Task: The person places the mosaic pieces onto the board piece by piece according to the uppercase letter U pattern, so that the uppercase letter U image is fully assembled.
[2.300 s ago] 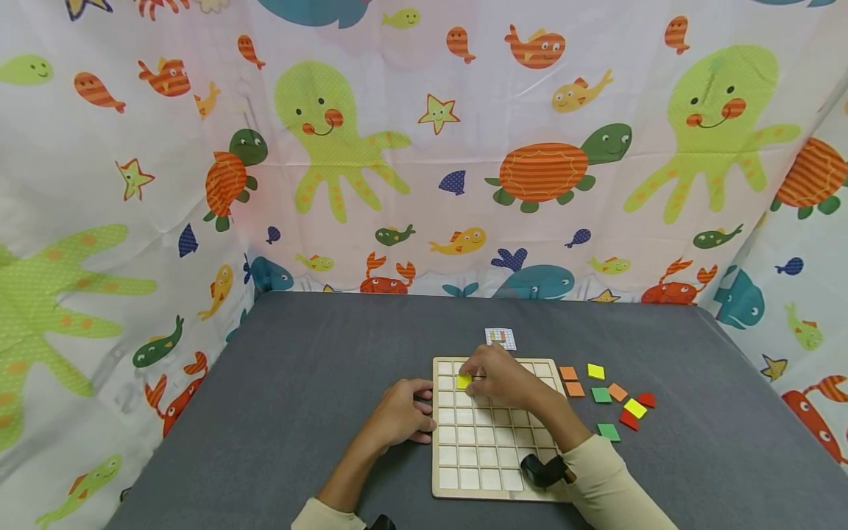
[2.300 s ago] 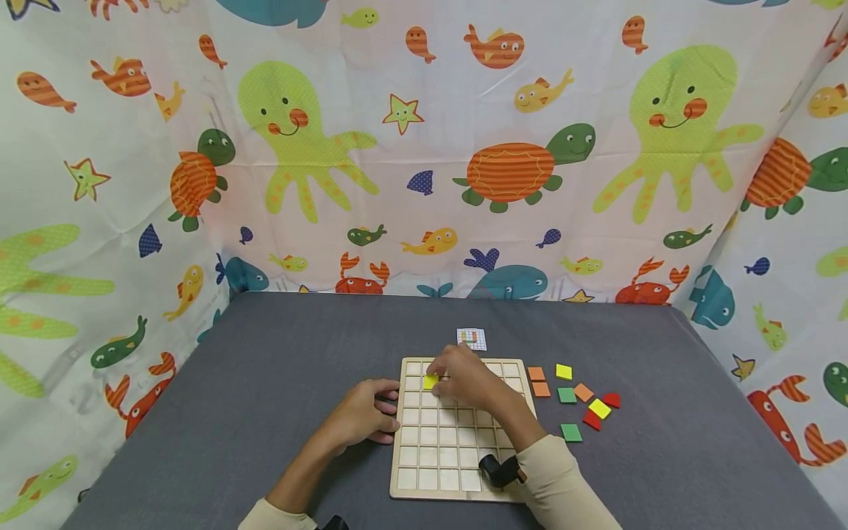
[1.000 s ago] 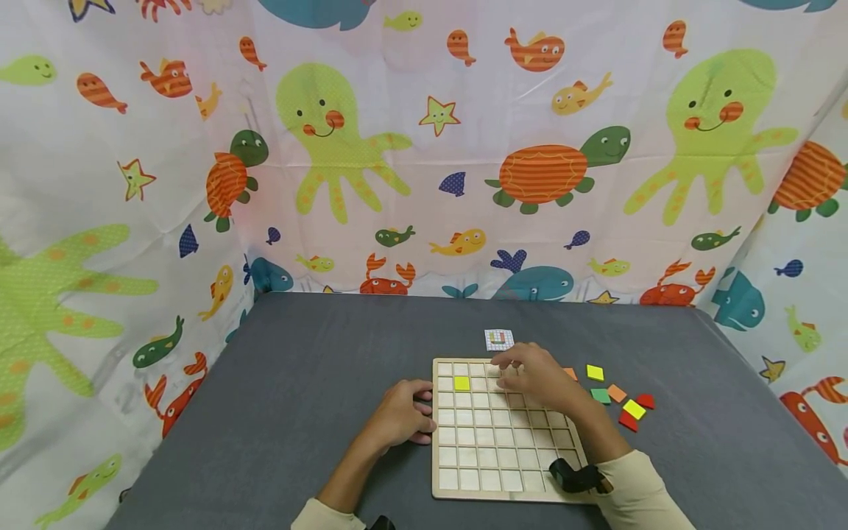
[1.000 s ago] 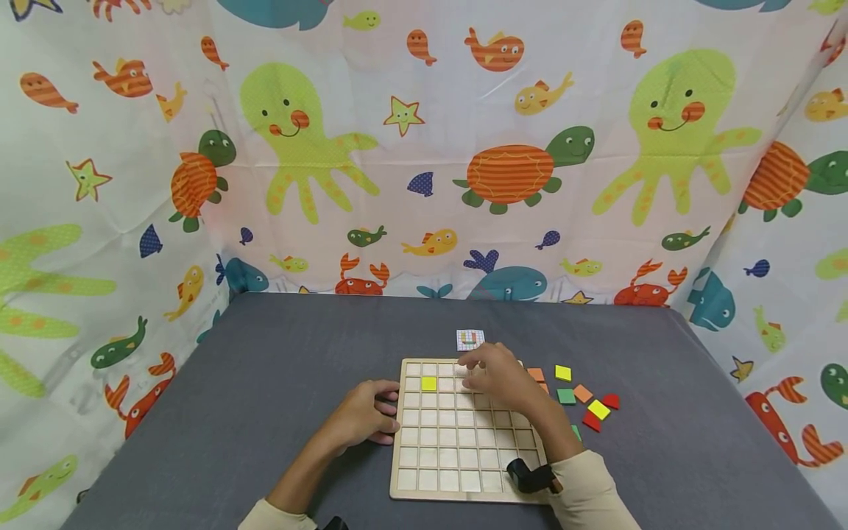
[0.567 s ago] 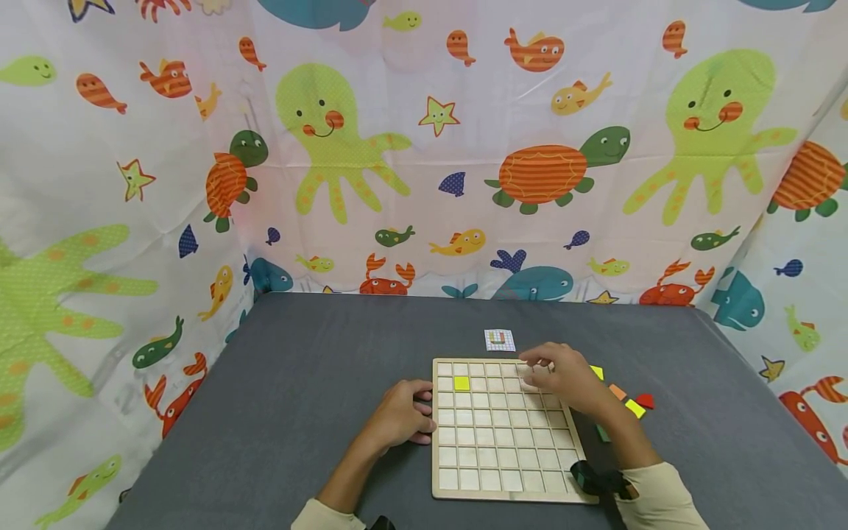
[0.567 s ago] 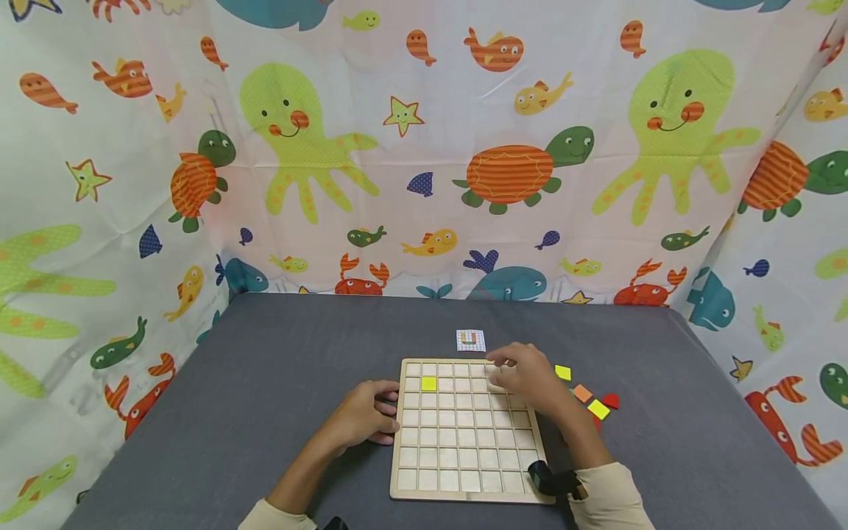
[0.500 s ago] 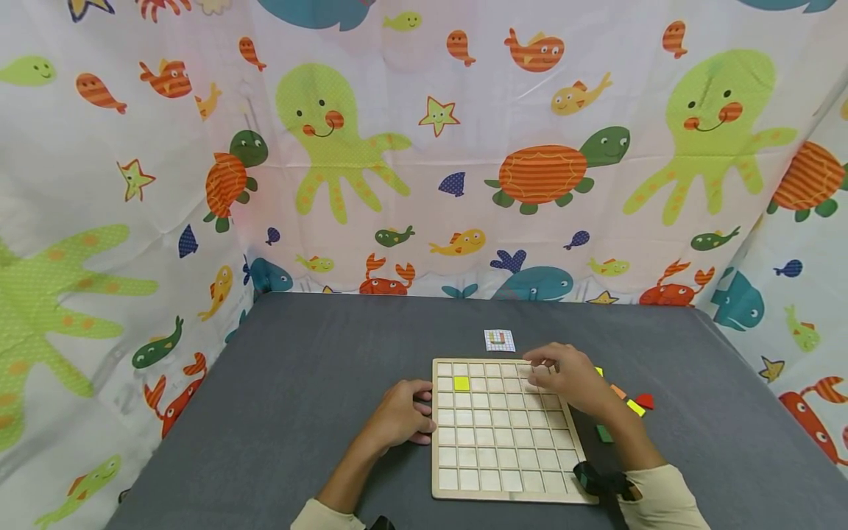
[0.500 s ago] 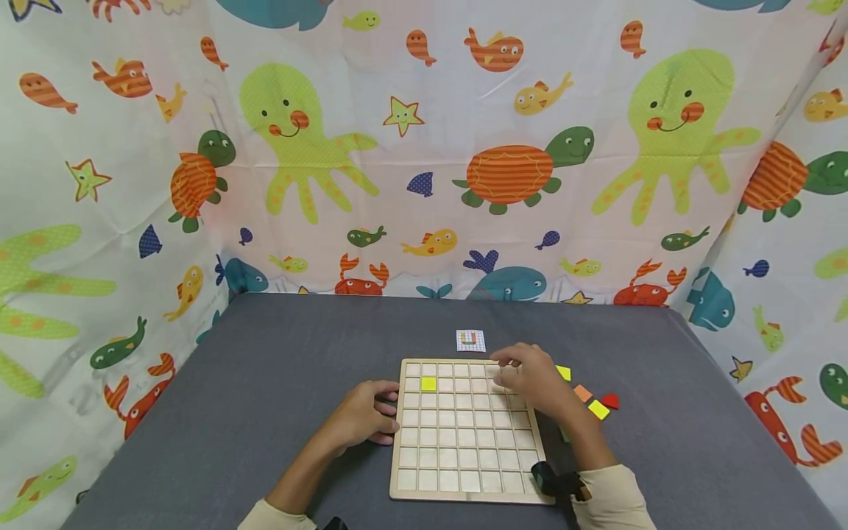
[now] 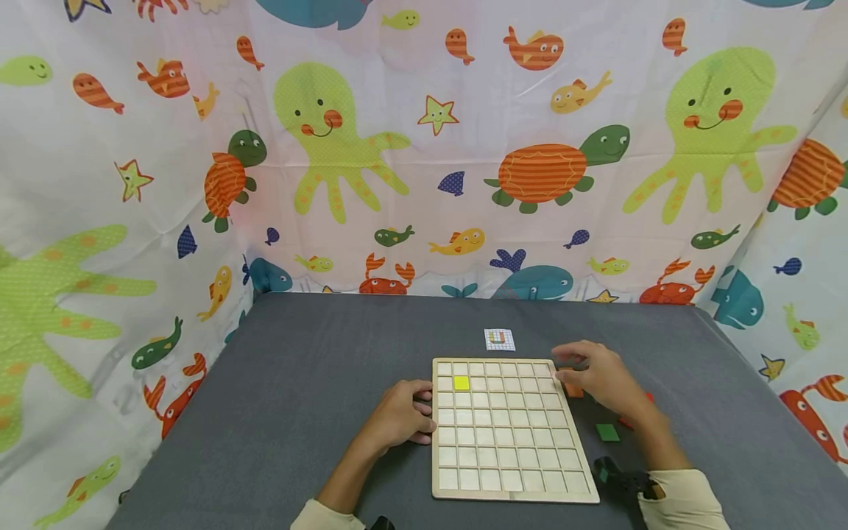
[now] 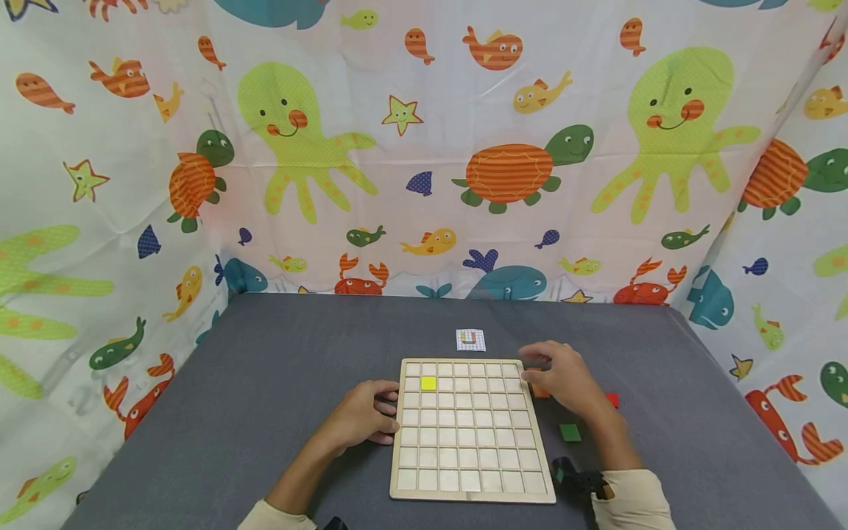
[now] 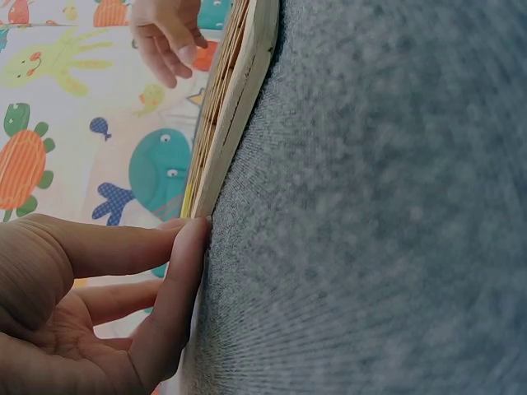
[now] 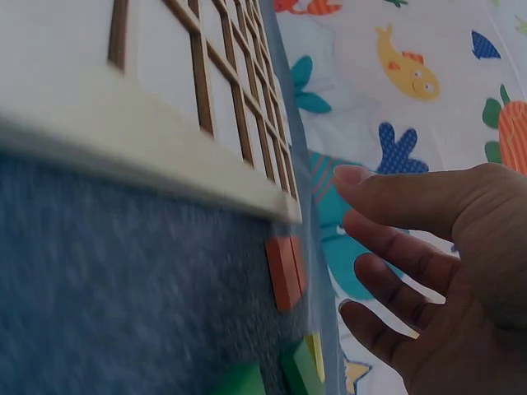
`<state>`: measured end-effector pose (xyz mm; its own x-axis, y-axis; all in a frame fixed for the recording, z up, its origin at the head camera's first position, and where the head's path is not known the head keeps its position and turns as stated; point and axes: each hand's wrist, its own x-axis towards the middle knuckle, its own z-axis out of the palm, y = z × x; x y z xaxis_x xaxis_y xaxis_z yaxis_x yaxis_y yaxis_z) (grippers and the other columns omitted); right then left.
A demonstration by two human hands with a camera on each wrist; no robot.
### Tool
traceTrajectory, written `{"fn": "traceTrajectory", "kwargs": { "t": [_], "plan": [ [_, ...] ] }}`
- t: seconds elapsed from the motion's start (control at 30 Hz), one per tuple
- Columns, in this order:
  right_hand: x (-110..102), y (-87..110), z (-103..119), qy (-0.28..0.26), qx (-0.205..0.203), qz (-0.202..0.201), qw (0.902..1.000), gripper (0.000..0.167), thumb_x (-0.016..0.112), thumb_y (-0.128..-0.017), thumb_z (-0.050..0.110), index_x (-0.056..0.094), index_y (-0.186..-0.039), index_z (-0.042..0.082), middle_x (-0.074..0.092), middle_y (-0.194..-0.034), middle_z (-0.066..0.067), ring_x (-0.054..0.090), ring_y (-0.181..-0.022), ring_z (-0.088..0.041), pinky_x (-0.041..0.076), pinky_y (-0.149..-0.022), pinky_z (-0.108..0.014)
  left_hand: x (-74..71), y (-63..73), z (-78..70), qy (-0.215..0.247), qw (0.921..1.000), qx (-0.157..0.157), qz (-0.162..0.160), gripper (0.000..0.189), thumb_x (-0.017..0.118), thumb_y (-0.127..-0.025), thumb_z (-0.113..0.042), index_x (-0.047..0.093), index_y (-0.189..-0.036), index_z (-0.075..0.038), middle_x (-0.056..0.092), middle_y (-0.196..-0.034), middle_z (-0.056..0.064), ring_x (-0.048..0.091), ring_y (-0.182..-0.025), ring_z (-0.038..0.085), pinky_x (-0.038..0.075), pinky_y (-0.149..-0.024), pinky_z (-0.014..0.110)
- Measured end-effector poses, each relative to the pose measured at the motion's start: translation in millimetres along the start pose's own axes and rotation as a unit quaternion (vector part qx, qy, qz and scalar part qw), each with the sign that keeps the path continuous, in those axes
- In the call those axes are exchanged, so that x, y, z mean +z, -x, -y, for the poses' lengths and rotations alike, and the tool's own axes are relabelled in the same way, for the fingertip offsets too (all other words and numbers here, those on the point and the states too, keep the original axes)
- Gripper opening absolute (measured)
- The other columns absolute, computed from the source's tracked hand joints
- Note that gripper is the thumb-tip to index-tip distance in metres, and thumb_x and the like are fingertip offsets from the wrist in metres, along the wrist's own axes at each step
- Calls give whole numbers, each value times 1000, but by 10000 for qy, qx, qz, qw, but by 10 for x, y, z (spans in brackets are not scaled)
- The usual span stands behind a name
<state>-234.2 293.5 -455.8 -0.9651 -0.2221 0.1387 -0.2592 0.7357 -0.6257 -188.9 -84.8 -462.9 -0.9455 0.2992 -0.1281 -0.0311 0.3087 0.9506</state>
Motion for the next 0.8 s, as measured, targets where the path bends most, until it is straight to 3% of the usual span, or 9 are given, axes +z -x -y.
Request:
{"fn": "traceTrajectory", "kwargs": {
  "t": [0.3, 0.8],
  "plan": [
    [-104, 49, -138, 192, 436, -21, 9989, 43, 81, -95, 18, 70, -134, 3, 66, -133, -22, 60, -120, -44, 56, -93, -65, 0, -12, 17, 52, 10000, -48, 4, 69, 76, -79, 18, 56, -145, 10, 61, -126, 20, 65, -100, 25, 67, -61, 36],
    [-216, 99, -353, 349, 824, 125, 9959, 44, 77, -96, 13, 67, -136, -2, 66, -135, -29, 55, -126, -49, 45, -103, -74, -5, -3, 13, 33, 10000, -21, 26, 68, 76, -80, 17, 56, -145, 10, 61, -126, 20, 66, -100, 25, 67, -61, 36]
  ]
}}
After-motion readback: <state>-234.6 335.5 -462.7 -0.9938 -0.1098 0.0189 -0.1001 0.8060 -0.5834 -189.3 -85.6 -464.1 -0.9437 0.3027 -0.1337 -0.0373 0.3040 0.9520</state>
